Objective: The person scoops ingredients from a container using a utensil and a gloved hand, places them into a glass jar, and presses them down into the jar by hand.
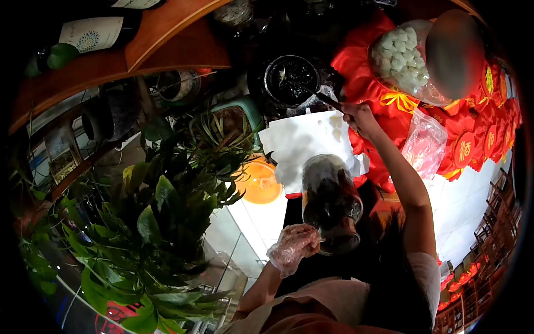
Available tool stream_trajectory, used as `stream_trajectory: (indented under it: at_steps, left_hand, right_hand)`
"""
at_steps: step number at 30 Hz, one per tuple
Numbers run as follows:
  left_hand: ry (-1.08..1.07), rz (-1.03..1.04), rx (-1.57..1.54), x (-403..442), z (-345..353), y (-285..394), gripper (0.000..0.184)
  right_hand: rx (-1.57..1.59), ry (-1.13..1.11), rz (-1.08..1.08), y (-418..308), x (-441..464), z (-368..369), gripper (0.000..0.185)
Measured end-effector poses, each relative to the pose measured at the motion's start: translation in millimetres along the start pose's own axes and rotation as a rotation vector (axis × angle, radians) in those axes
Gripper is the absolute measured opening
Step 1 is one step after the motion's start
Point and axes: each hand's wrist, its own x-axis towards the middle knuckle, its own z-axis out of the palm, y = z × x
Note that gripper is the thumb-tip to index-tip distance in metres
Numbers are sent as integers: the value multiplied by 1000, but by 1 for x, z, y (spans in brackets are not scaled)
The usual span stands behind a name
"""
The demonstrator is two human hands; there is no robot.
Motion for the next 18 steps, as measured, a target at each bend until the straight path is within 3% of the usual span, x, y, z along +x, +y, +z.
stream_trajectory:
  at_steps: [2,10,18]
  left_hand:
    - [100,-19,152,-5,11,4,15]
    - [85,-1,173,-2,10,-6,14]
    - [108,12,229,-5,20,-10,15]
  right_hand:
    - [-26,8,-9,5,-15,-12,13]
    - [64,23,-12,24,-59,-46,30]
    - [12,57,-44,23,-75,-47,30]
